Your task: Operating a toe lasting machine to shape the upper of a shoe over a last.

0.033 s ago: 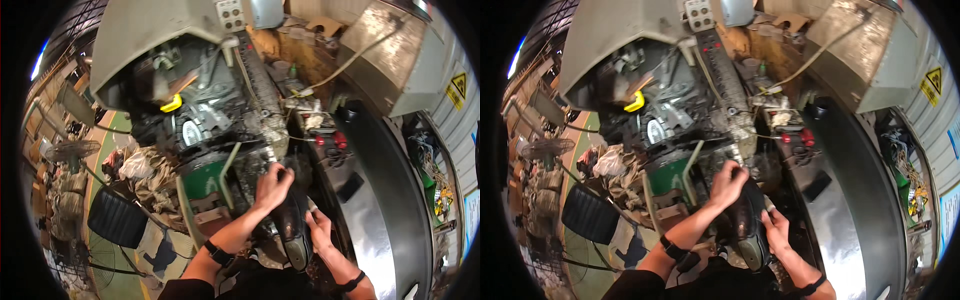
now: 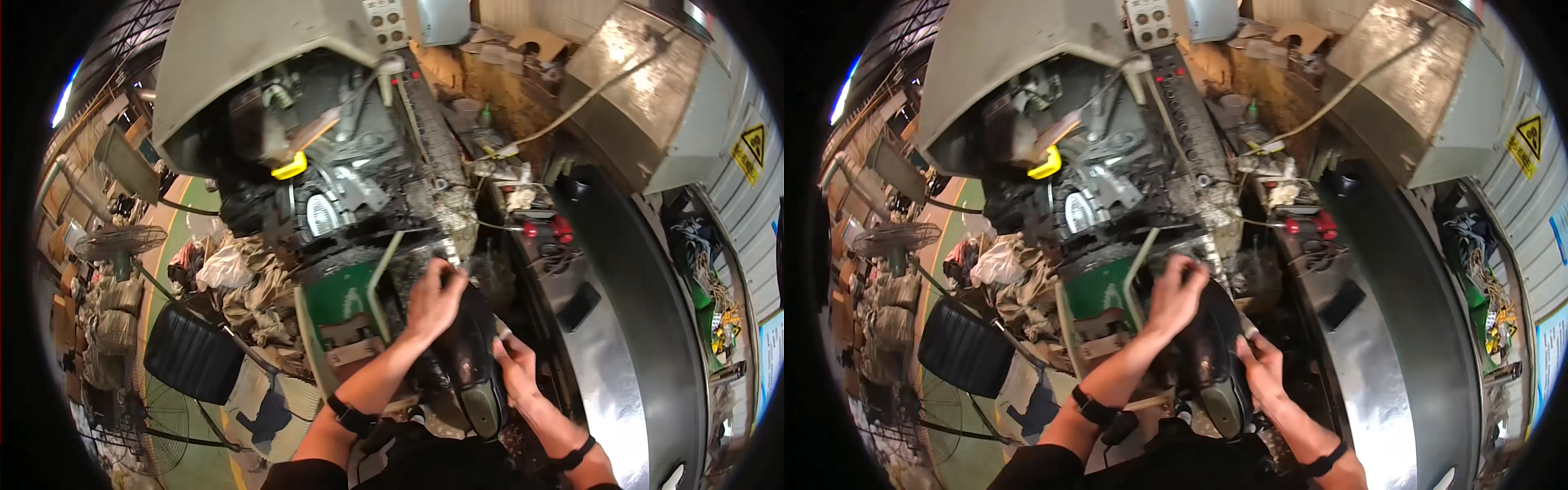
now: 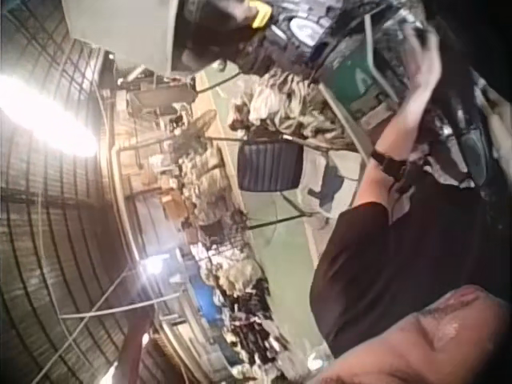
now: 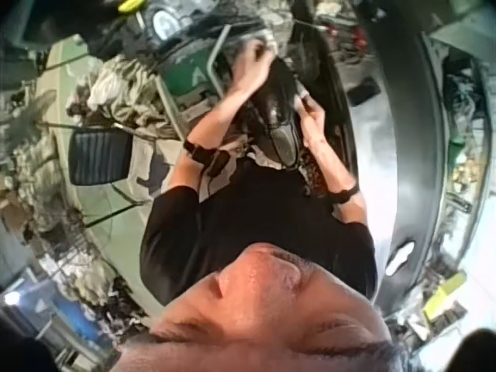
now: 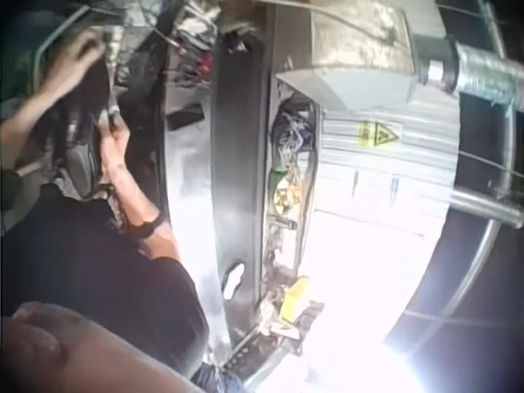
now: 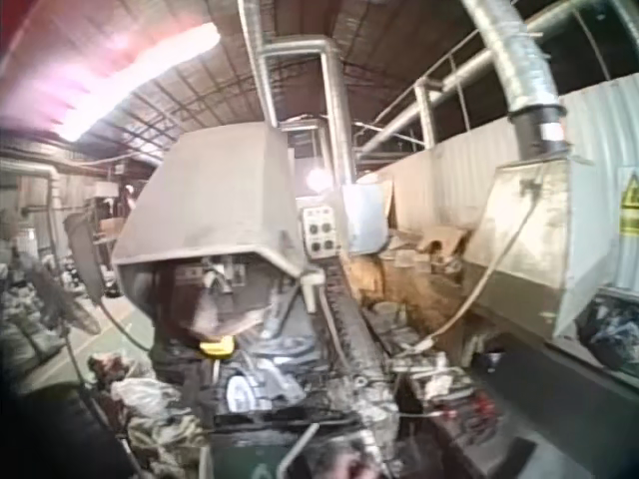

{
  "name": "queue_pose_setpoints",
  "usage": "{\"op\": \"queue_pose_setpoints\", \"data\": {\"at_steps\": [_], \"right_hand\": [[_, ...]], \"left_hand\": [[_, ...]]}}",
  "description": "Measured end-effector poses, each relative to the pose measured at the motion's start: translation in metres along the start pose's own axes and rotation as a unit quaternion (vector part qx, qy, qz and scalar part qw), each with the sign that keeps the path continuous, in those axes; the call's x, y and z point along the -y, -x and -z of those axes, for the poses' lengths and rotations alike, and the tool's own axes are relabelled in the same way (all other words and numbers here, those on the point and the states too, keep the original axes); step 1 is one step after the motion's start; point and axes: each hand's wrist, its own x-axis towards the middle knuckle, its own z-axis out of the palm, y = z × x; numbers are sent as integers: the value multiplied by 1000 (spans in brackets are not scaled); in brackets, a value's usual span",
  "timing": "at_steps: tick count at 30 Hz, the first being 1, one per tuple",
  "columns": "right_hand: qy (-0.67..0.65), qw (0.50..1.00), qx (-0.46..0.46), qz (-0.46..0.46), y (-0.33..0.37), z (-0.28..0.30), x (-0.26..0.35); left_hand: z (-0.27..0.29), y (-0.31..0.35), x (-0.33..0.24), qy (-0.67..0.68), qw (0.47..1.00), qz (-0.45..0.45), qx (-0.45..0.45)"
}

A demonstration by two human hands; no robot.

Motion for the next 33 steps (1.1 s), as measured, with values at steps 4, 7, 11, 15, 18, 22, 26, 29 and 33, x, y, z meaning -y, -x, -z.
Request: {"op": "queue_pose_setpoints", "data": {"at_steps": [4,7,11,15,18,22,26,29,33], "right_hand": [[-62,990,116,-53,-46,-119,-7],[-107,979,156,-75,-75,-193,-2],[-152,972,152,-98,-102,-257,3],[-200,961,137,-131,-135,-292,-13],[-205,962,121,-134,-156,-304,-17],[-214,957,143,-135,-183,-318,-18],[-219,959,113,-141,-207,-328,-15],[-179,952,97,-228,-226,-320,-6],[-157,962,88,-204,-211,-328,0]], "left_hand": [[139,-38,53,179,973,79,-121],[199,-23,71,314,939,75,-120],[228,1,94,414,872,233,-116],[242,-19,113,410,873,239,-109],[245,-43,133,433,859,253,-103],[247,-72,155,443,846,281,-94],[245,-97,164,479,828,280,-77],[251,-113,153,514,794,324,-22],[226,-91,191,575,749,326,-51]]}}
